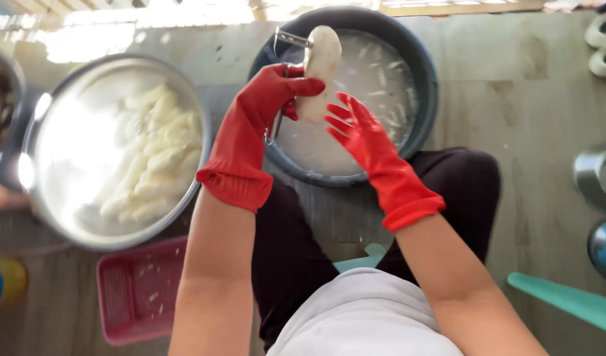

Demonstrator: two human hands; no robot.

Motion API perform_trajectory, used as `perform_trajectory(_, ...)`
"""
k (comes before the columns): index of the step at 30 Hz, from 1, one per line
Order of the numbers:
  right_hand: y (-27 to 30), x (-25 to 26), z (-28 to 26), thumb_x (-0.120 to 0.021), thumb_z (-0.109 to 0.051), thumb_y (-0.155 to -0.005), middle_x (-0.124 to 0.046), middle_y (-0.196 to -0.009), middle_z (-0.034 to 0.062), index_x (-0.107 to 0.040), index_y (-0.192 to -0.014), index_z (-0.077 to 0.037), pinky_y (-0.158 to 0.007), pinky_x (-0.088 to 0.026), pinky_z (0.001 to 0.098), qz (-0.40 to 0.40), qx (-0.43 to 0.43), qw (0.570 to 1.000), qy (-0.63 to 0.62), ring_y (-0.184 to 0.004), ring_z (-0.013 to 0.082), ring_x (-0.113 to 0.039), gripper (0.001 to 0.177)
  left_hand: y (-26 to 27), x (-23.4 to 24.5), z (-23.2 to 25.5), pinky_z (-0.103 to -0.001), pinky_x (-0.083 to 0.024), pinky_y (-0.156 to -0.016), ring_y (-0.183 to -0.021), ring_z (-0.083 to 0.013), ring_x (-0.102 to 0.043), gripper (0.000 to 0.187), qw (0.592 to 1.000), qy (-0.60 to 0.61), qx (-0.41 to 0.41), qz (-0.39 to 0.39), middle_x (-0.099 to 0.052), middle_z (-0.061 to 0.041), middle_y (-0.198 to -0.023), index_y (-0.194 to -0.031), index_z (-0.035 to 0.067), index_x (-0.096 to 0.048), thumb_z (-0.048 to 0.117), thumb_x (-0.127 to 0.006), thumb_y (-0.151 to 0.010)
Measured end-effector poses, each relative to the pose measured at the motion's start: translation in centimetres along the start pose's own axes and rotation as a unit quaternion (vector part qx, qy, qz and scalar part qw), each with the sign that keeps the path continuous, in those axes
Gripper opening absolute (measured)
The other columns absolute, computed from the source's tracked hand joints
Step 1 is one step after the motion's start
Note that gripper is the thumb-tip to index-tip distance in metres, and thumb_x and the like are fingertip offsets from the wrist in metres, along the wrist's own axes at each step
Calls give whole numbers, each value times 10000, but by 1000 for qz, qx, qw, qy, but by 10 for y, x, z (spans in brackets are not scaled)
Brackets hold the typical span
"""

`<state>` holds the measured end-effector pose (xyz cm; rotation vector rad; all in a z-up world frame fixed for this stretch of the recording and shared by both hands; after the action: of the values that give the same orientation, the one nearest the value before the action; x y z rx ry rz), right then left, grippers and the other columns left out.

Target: A person wearing red protective gloves uses a handheld peeler to remove the skin from a large white vegetable over a basin of water.

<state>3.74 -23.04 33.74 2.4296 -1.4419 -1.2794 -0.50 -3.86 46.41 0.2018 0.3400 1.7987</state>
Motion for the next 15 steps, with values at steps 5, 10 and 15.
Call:
perform_trajectory(5,-20,14,-13,-820,-459,-839,-687,-1246,248,-652,-1313,-117,-995,-540,632,12,-65,931,-359,-1085,412,-667,608,-57,-89,-59,-513,-604,-365,-376,-315,-651,375,994,79,79,-1,-748,-176,-755,-1052,19,-724,149,-911,-753)
perform_trajectory(10,-39,34,-3,-675,-498,-947,-646,-1371,145,-588,-1414,-128,-1055,-536,518,12,-62,927,-370,-1178,314,-660,602,-65,-69,-103,-402,-653,-457,-438,-302,-696,221,990,96,74,76,-743,-176,-810,-1008,101,-756,291,-754,-896)
perform_trajectory(15,-116,94,63,-808,-426,-877,-591,-1433,205,-562,-1419,-96,-1083,-498,611,94,-96,950,-282,-1296,455,-594,680,-55,-39,-133,-287,-676,-627,-507,-151,-668,348,960,167,44,221,-764,-161,-1164,-1292,116,-670,290,-649,-992)
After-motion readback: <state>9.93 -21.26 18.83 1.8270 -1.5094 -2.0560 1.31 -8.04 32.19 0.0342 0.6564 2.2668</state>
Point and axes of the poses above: each hand's wrist, its own y-axis away from the middle knuckle, its own x-axis out of the back of the hand, z = x × y, the point moved 3 cm from there along -y, towards the middle knuckle
